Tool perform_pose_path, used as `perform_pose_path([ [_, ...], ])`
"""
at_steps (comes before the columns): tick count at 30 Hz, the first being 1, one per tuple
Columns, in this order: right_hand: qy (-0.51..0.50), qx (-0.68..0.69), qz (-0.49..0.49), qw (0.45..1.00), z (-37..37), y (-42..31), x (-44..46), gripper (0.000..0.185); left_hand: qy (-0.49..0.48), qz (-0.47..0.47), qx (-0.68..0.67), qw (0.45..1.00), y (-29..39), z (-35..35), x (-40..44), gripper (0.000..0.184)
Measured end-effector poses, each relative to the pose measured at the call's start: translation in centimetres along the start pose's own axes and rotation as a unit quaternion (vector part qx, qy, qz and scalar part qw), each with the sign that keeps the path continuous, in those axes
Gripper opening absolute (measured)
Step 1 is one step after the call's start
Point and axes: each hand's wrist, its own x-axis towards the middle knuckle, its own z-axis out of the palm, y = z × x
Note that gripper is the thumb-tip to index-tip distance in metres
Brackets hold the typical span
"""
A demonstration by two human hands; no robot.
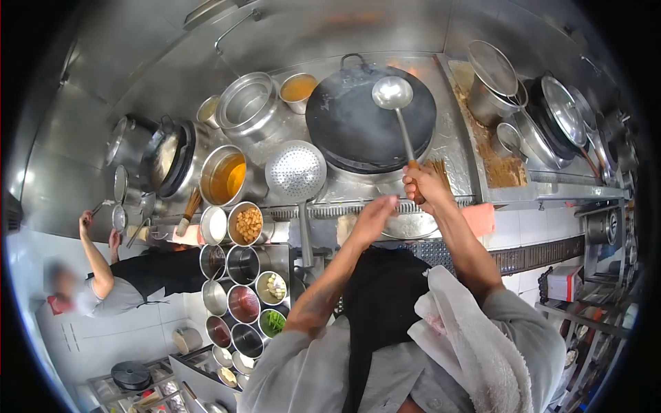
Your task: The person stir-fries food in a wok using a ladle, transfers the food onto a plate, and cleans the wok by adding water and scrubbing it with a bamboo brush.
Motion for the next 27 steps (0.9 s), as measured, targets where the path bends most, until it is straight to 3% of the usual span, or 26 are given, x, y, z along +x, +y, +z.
perform_pose_path([
  [1,-0.014,0.071,0.011,0.997,-1.5,0.9,-0.2,0.018,0.0,-0.001,0.007,1.0,-0.3,1.1,1.8,0.048],
  [2,-0.017,0.077,0.009,0.997,-2.1,1.6,-0.6,0.018,-0.029,-0.077,-0.109,0.991,-1.3,1.8,3.8,0.054],
  [3,-0.007,0.02,0.006,1.0,-2.1,2.2,-0.9,0.024,-0.055,-0.151,-0.225,0.961,-1.6,2.6,5.3,0.06],
  [4,0.003,-0.038,0.003,0.999,-2.5,2.9,-1.1,0.031,-0.052,-0.15,-0.22,0.963,-0.7,3.6,5.6,0.06],
  [5,0.053,-0.231,-0.1,0.966,-4.2,3.2,-0.9,0.045,-0.051,-0.164,-0.23,0.958,0.5,4.6,5.5,0.06],
  [6,0.05,-0.228,-0.1,0.967,-6.6,3.5,-1.4,0.045,-0.051,-0.179,-0.24,0.953,1.6,5.5,5.1,0.061],
  [8,0.172,-0.376,-0.272,0.869,-11.0,3.4,-3.1,0.05,-0.037,-0.209,-0.372,0.904,3.7,6.4,3.9,0.057],
  [9,0.21,-0.443,-0.242,0.838,-12.7,2.7,-5.2,0.044,-0.022,-0.217,-0.414,0.884,5.2,6.7,3.2,0.052],
  [10,0.25,-0.579,-0.225,0.743,-15.9,3.8,-5.5,0.047,-0.082,-0.173,-0.434,0.88,3.3,3.6,4.8,0.046],
  [11,0.246,-0.632,-0.127,0.724,-18.3,5.5,-5.4,0.051,-0.141,-0.131,-0.453,0.87,1.8,0.0,6.8,0.04],
  [12,0.238,-0.676,-0.032,0.697,-20.1,7.0,-4.7,0.055,-0.045,-0.163,-0.426,0.889,5.8,-0.2,6.3,0.032],
  [14,0.223,-0.659,-0.057,0.716,-22.5,11.1,-1.9,0.059,0.021,-0.205,-0.352,0.913,10.0,-2.4,7.1,0.026],
  [16,0.206,-0.644,-0.086,0.731,-23.6,10.8,-0.8,0.062,-0.023,-0.279,-0.192,0.941,9.8,-7.7,10.1,0.025],
  [17,0.176,-0.574,-0.039,0.799,-23.4,10.0,-0.6,0.065,-0.007,-0.279,0.17,0.945,10.9,-6.9,9.3,0.024],
  [18,0.147,-0.497,0.003,0.855,-23.3,8.2,-0.5,0.068,0.008,-0.234,0.51,0.827,12.4,-6.0,8.7,0.024],
  [19,0.078,-0.35,0.085,0.93,-23.4,5.4,-1.6,0.057,0.005,-0.233,0.509,0.829,11.6,-6.5,8.4,0.024],
  [20,0.081,-0.352,0.089,0.928,-23.7,4.3,-3.1,0.057,0.104,-0.126,0.669,0.725,9.7,-7.4,7.6,0.025],
  [21,0.069,-0.096,0.05,0.992,-24.0,3.6,-4.4,0.052,0.198,-0.013,0.791,0.579,8.3,-8.2,6.7,0.028],
  [22,0.052,0.165,0.004,0.985,-24.0,2.4,-5.2,0.047,0.199,-0.013,0.788,0.583,7.7,-8.7,6.2,0.028],
  [23,0.054,0.16,0.003,0.986,-23.7,0.9,-5.6,0.047,0.211,-0.017,0.778,0.592,7.3,-9.3,5.8,0.03],
  [25,-0.077,0.194,-0.08,0.975,-22.6,-2.4,-5.2,0.048,0.209,-0.008,0.768,0.605,5.6,-11.3,6.1,0.029],
  [26,-0.078,0.146,-0.112,0.98,-22.1,-4.7,-3.2,0.06,0.205,-0.01,0.767,0.608,6.3,-10.7,5.4,0.029],
  [27,0.02,0.101,-0.158,0.982,-18.7,-7.4,-2.5,0.063,0.153,-0.071,0.659,0.733,8.3,-9.4,4.3,0.028],
])
